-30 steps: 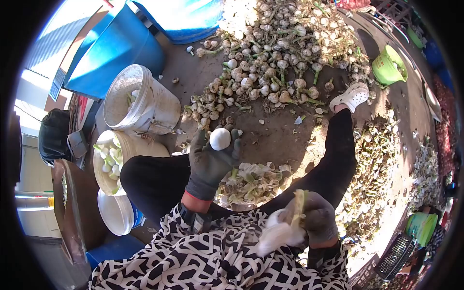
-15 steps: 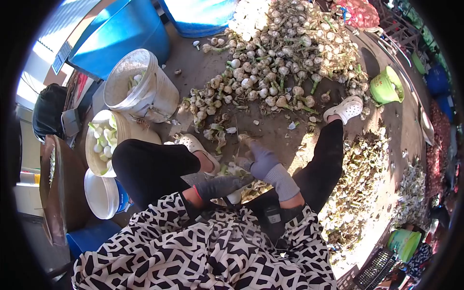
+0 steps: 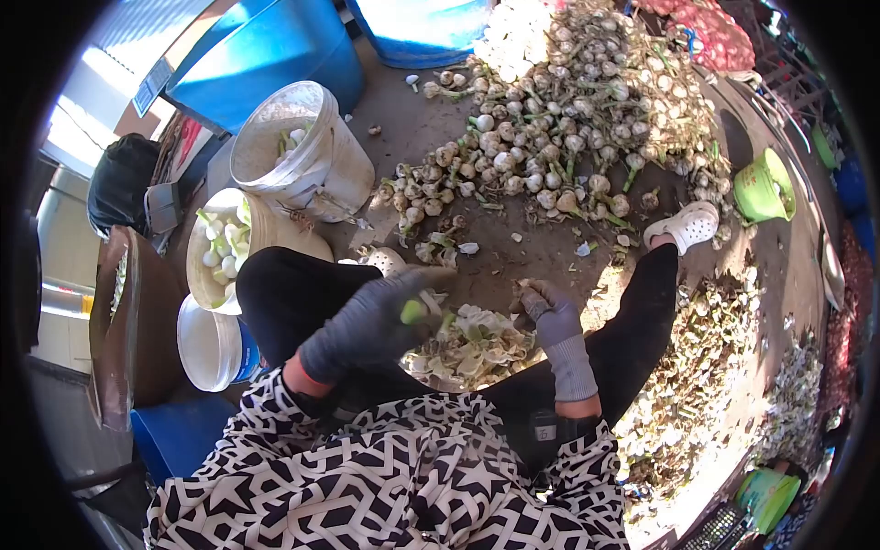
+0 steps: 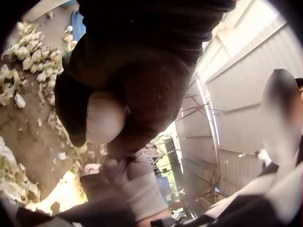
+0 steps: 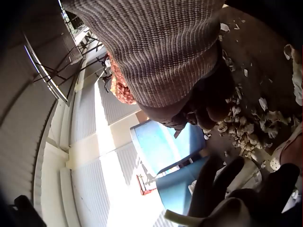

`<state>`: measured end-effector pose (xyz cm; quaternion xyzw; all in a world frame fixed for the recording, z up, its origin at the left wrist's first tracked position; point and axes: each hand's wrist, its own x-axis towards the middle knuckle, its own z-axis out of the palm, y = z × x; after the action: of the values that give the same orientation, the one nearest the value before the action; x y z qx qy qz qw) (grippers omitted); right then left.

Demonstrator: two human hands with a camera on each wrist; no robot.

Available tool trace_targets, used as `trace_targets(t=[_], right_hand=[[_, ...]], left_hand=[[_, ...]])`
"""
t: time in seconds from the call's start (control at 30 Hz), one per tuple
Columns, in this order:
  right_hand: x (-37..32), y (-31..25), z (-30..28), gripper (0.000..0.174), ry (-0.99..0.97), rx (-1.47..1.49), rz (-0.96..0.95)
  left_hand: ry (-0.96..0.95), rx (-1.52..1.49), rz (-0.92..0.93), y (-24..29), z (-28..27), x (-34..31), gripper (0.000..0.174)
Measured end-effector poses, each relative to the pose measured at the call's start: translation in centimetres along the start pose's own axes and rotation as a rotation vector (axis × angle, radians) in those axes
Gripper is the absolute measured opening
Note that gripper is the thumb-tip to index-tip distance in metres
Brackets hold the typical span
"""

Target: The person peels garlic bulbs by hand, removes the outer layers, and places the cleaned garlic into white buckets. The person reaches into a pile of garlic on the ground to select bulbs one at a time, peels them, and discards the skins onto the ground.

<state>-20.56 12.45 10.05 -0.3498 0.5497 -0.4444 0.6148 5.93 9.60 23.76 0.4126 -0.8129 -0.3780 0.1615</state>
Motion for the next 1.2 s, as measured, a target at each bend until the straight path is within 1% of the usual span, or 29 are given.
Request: trace_targets(t=[0.07, 0.1, 0.13, 0.17, 0.23, 0.3, 0.33, 0.37, 0.4, 0.43, 0.47, 0.5, 0.53, 0.57, 0.6, 0.63, 0.67, 0.7, 0.73, 0.8, 0.83, 0.87, 0.9, 0.97, 1.03, 1.07, 1.1, 1.17, 1.2], right_hand=[[0.7, 0.2, -0.1, 0.024, 0.029, 0.005, -0.029], [1.0, 0.0, 0.0, 0.024, 0.015, 0.0, -0.033], [1.4, -0.5, 0.2, 0.026, 0.017, -0.068, -0.064], [1.8, -1.0, 0.5, 0.027, 0.019, -0.136, -0.097], [2.5, -2.5, 1.4, 0.028, -0.036, -0.125, -0.061], [3.9, -2.9, 2.1, 0.027, -0.069, -0.231, -0.057], [4.4, -3.3, 2.8, 0.027, -0.055, -0.249, -0.003], [5.2, -3.6, 3.2, 0.027, -0.059, -0.27, 0.001], [6.0, -3.6, 3.7, 0.027, -0.072, -0.327, -0.042], [6.8, -3.6, 4.3, 0.027, -0.082, -0.379, -0.08], [7.3, -4.3, 5.5, 0.028, -0.056, -0.375, -0.065], [8.9, -4.0, 6.3, 0.028, -0.052, -0.385, -0.058], [10.7, -3.2, 6.8, 0.032, -0.049, -0.479, -0.251], [12.0, -2.7, 7.3, 0.036, -0.044, -0.573, -0.438], [12.9, -3.5, 8.5, 0.036, -0.029, -0.585, -0.421], [14.0, -5.0, 10.3, 0.045, -0.071, -0.573, -0.308], [15.3, -5.7, 11.9, 0.055, -0.113, -0.557, -0.193], [17.9, -3.7, 12.6, 0.059, -0.189, -0.354, -0.13], [20.2, -1.6, 13.0, 0.064, -0.256, -0.148, -0.074], [20.0, -2.7, 16.4, 0.068, -0.26, -0.07, -0.181], [20.3, -1.4, 17.0, 0.067, -0.315, 0.094, -0.031], [20.9, 0.3, 17.3, 0.066, -0.37, 0.262, 0.115], [22.1, 1.8, 17.5, 0.066, -0.349, 0.262, 0.121], [23.8, 4.6, 17.8, 0.062, -0.806, 0.639, 0.3], [23.6, 4.0, 18.8, 0.057, -0.67, 0.582, 0.355], [23.4, 3.4, 19.2, 0.052, -0.563, 0.515, 0.409], [23.4, 3.2, 19.6, 0.052, -0.548, 0.509, 0.408], [23.4, 3.3, 20.6, 0.045, -0.51, 0.686, 0.478], [23.9, 3.7, 20.8, 0.041, -0.575, 0.749, 0.494]], left_hand=[[0.366, 0.17, 0.146, 1.4, -6.8, -1.6, 0.042], [0.512, 0.271, 0.087, 1.0, -9.9, -2.9, 0.035], [0.675, 0.295, 0.216, -0.2, -13.1, -3.8, 0.03], [0.747, 0.276, 0.085, 0.1, -16.3, -5.0, 0.032], [0.898, 0.107, 0.07, -3.8, -21.4, -6.8, 0.034], [0.952, 0.089, 0.105, -7.2, -24.9, -7.1, 0.034], [0.957, 0.097, 0.052, -8.9, -26.6, -6.3, 0.048], [0.964, 0.105, 0.041, -10.6, -28.0, -4.9, 0.053], [0.987, 0.083, 0.13, -12.7, -28.8, -2.6, 0.06], [1.015, 0.593, 0.004, -15.0, -29.5, -1.3, 0.069], [1.064, 0.853, -0.049, -15.6, -29.2, 0.5, 0.085], [1.08, 0.884, -0.018, -15.3, -28.1, 2.3, 0.089], [1.067, 0.715, 0.227, -15.2, -26.0, 4.1, 0.081], [0.933, 0.009, 0.193, -15.0, -21.5, 5.9, 0.07], [0.699, 0.087, 0.279, -15.4, -18.2, 7.2, 0.056], [0.4, -0.202, 0.194, -16.0, -14.4, 8.5, 0.049], [0.195, -0.467, 0.095, -16.5, -10.9, 9.9, 0.046], [0.067, -0.757, -0.034, -17.5, -7.6, 11.0, 0.043], [-0.04, -0.837, -0.147, -19.5, -4.8, 11.9, 0.035], [-0.001, -1.172, -0.233, -22.1, -2.4, 12.3, 0.026], [0.0, -1.284, -0.279, -23.7, -2.5, 12.1, 0.026], [-0.02, -1.295, -0.278, -25.1, -2.3, 11.7, 0.026], [-0.045, -1.324, -0.299, -26.4, -1.9, 11.2, 0.031], [-0.046, -1.294, -0.437, -26.1, -2.5, 11.2, 0.038], [-0.042, -1.278, -0.416, -27.1, -2.3, 11.5, 0.037], [-0.026, -1.214, -0.35, -28.2, -1.6, 11.5, 0.045], [-0.004, -1.147, -0.281, -29.0, -1.4, 11.5, 0.055], [-0.01, -1.097, -0.275, -30.2, -1.8, 11.2, 0.052], [0.001, -1.092, -0.318, -30.6, -2.0, 11.0, 0.05]])
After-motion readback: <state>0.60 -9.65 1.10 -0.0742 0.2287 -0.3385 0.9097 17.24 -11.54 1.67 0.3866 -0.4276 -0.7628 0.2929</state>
